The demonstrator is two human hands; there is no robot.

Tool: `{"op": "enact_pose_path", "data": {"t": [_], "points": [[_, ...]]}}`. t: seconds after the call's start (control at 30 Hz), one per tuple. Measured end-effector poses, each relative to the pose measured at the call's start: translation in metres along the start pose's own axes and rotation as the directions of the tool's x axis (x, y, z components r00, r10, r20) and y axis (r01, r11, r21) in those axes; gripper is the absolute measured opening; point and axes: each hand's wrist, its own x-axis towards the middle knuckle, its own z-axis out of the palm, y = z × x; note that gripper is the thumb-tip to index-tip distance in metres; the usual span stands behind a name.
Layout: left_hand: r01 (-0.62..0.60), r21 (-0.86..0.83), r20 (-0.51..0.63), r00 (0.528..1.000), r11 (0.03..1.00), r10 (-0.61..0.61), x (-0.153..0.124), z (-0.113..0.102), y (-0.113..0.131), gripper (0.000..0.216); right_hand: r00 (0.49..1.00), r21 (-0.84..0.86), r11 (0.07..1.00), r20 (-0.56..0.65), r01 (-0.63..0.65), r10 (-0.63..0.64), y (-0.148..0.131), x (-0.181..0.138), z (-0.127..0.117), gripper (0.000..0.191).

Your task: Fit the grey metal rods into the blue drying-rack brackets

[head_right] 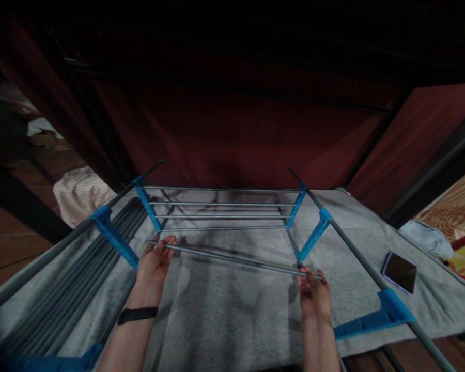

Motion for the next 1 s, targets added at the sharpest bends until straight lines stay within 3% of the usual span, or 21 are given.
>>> {"op": "enact_pose_path", "data": {"t": [0.2,0.37,0.47,0.77,1.0], "points": [[0.051,-0.024,0.030,0.998,0.998,-0.051,-0.001,0.000,-0.004,0.018,0.999,0.028,0.998,-0.018,0.051,-0.051,-0.004,0.004,-0.005,0.043],[0.047,-0.011,0.077,0.996,0.999,-0.046,-0.007,0.003,-0.010,0.015,0.998,-0.025,1.000,-0.068,0.013,-0.015,0.002,0.018,-0.003,0.039],[0.013,0.017,0.161,0.987,1.000,-0.016,-0.014,0.008,-0.014,0.011,0.997,-0.045,0.999,-0.076,-0.020,0.017,0.008,0.024,-0.003,0.034],[-0.131,0.130,0.405,0.912,0.983,0.068,-0.040,0.027,-0.020,0.034,0.986,-0.096,0.983,0.027,-0.160,0.163,0.024,0.017,0.006,0.024],[-0.181,0.155,0.508,0.858,0.971,0.078,-0.062,0.041,-0.012,0.032,0.950,-0.078,0.947,-0.037,-0.311,0.309,0.031,0.000,0.022,0.023]]}}
